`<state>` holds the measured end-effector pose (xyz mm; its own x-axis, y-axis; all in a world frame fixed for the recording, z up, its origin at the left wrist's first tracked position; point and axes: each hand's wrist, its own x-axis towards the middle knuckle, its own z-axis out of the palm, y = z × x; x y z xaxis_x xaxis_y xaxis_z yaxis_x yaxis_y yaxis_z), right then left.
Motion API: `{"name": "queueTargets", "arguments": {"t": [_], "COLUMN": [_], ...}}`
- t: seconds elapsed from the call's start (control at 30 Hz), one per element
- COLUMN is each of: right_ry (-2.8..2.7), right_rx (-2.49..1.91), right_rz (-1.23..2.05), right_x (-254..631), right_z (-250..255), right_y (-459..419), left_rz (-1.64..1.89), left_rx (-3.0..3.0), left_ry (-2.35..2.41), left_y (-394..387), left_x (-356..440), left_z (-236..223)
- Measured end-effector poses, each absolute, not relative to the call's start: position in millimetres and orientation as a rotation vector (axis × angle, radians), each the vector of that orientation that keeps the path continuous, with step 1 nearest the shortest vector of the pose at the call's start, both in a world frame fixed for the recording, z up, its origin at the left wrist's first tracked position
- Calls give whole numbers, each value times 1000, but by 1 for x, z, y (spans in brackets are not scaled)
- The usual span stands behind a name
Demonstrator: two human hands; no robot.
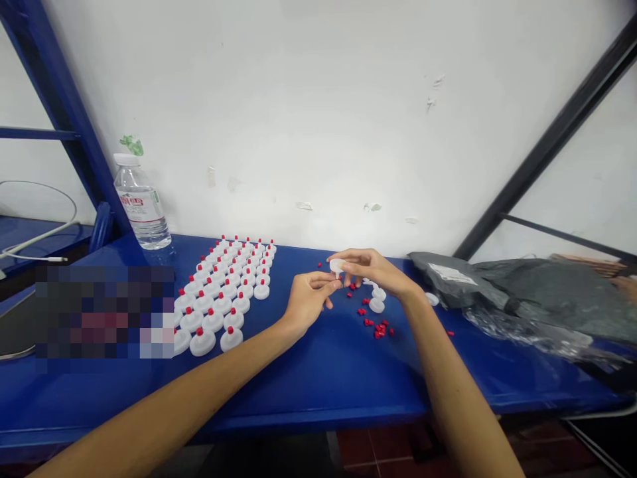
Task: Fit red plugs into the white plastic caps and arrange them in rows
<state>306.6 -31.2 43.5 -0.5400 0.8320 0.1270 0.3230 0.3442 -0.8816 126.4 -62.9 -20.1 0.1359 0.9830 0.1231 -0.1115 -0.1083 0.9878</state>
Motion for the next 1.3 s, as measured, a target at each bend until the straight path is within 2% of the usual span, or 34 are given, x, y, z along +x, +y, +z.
{"name": "queueTargets", "arguments": {"t": [0.47,0.8,1.03,1.2,1.3], "right_ry": [-1996,-1896,-1932,-1978,-1989], "right_rx": [-1024,-1126,-1119,-1126,-1145], "right_rz": [1082,1080,1088,1126,1184], "right_x": [307,302,300,294,293], "right_z": [38,29,32,37,38], "right_y": [-25,-18,-22,-28,-30], "left_rz": [1252,1336,1263,1432,1444], "left_rx": [1179,1311,1421,1601,1592], "left_ry": [896,847,903,1133,1086], "left_y": [-61,-65,-62,-64,-67], "left_x": [121,124,123,125,126], "left_z": [-17,-8,-12,-17,-16]}}
